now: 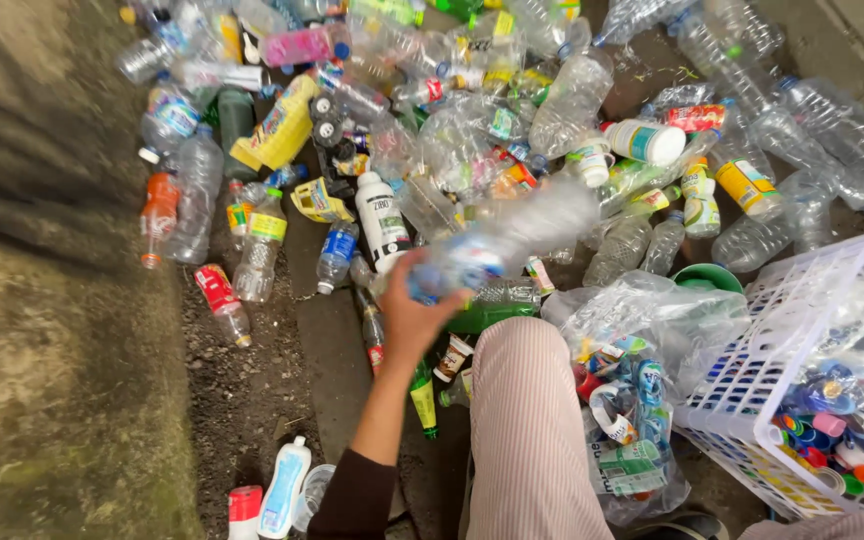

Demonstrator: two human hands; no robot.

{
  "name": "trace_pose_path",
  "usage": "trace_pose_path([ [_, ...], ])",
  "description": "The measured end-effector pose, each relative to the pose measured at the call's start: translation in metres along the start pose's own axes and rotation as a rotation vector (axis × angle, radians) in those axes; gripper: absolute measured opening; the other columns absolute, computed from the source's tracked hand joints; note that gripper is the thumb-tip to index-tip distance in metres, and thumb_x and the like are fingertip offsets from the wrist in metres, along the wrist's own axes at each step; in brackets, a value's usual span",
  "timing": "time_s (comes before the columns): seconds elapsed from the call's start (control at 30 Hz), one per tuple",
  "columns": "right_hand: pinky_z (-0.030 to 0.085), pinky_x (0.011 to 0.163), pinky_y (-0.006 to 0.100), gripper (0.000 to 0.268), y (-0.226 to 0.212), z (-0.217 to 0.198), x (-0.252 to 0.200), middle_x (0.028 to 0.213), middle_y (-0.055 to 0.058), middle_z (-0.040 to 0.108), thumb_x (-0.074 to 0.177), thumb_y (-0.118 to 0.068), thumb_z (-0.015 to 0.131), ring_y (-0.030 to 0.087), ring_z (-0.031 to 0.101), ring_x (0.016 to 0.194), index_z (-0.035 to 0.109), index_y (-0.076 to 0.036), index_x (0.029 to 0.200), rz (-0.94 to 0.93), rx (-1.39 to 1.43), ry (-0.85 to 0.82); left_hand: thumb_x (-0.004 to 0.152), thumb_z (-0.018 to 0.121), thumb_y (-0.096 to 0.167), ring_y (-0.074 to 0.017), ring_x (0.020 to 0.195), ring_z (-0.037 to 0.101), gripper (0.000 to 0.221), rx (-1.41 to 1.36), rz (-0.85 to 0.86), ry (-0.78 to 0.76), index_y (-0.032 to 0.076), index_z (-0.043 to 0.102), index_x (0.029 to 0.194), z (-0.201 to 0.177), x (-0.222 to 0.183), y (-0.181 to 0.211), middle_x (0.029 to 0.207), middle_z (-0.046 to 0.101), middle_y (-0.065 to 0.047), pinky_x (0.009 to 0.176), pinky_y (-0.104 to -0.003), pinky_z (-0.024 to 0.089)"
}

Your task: The person sits on the ground and removes labels from plastic water bottles using a small knife. They peel the labels off, place the bottles into a white crate, and repeat the process with several bottles.

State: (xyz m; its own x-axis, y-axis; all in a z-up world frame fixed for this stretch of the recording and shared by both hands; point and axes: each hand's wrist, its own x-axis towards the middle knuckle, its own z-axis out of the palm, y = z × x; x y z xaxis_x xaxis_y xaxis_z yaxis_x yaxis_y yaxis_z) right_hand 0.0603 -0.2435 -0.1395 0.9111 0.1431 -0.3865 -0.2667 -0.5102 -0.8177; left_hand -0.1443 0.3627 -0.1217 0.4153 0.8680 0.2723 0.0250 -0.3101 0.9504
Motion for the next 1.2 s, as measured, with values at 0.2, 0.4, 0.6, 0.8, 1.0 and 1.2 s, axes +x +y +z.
trace_pose_path([
  [0.2, 0.046, 0.058, 0.046, 0.061, -0.011, 0.069, -0.078, 0.068, 0.029, 0.061, 0.097, 0.0, 0.054, 0.036, 0.056, 0.058, 0.048, -0.001, 0.158, -0.133, 0.238, -0.157, 0.054, 0.092, 0.032, -0.02, 0.091, 0.067, 0.073, 0.038, 0.359, -0.955, 0.017, 0.064, 0.12, 0.043, -0.076, 0.147, 0.109, 0.071, -0.001, 0.083, -0.032, 0.053],
  [0.4, 0.037, 0.047, 0.029, 0.071, 0.012, 0.098, -0.129, 0.086, 0.014, 0.065, 0.077, 0.007, 0.07, 0.017, 0.048, 0.053, 0.058, -0.001, 0.147, 0.042, 0.632, -0.431, 0.066, 0.086, 0.013, -0.023, 0.099, 0.062, 0.089, -0.422, -0.096, -0.861, 0.012, 0.041, 0.143, 0.098, -0.18, 0.121, 0.119, 0.063, -0.01, 0.087, -0.037, 0.053],
  [0.6, 0.051, 0.033, 0.038, 0.064, 0.018, 0.139, -0.155, 0.065, 0.014, 0.056, 0.073, -0.002, 0.083, 0.025, 0.059, 0.037, 0.062, -0.001, 0.133, 0.057, 0.513, -0.186, 0.1, 0.05, 0.059, -0.0445, 0.151, 0.015, 0.09, -0.41, -0.844, -0.643, 0.005, 0.013, 0.16, 0.13, -0.264, 0.134, 0.165, 0.003, -0.026, 0.12, -0.058, 0.026],
  [0.8, 0.059, 0.044, 0.042, 0.051, 0.069, 0.153, -0.13, 0.077, 0.011, 0.05, 0.088, -0.015, 0.067, 0.028, 0.063, 0.05, 0.037, -0.006, 0.128, 0.178, 0.766, -0.046, 0.098, 0.055, 0.06, -0.0558, 0.145, 0.021, 0.091, -0.485, -1.0, -0.638, 0.012, 0.012, 0.163, 0.129, -0.273, 0.076, 0.162, 0.002, -0.028, 0.115, -0.073, 0.016],
  [1.0, 0.057, 0.043, 0.041, 0.031, 0.036, 0.164, -0.142, 0.068, 0.014, 0.053, 0.101, -0.005, 0.051, 0.028, 0.064, 0.05, 0.035, 0.0, 0.126, -0.141, 0.601, 0.035, 0.097, 0.064, 0.046, -0.0441, 0.146, 0.032, 0.081, -0.199, -0.643, -0.677, 0.002, 0.03, 0.156, 0.129, -0.285, 0.094, 0.156, 0.031, -0.034, 0.118, -0.053, 0.03],
  [1.2, 0.056, 0.07, 0.052, 0.026, 0.022, 0.174, -0.146, 0.082, 0.022, 0.073, 0.105, -0.018, 0.055, 0.037, 0.071, 0.063, 0.047, -0.01, 0.128, -0.117, 0.173, 0.027, 0.087, 0.07, 0.062, -0.0287, 0.124, 0.057, 0.065, -0.038, -0.613, -0.829, 0.024, 0.058, 0.138, 0.158, -0.3, 0.037, 0.132, 0.06, -0.015, 0.104, -0.043, 0.044],
])
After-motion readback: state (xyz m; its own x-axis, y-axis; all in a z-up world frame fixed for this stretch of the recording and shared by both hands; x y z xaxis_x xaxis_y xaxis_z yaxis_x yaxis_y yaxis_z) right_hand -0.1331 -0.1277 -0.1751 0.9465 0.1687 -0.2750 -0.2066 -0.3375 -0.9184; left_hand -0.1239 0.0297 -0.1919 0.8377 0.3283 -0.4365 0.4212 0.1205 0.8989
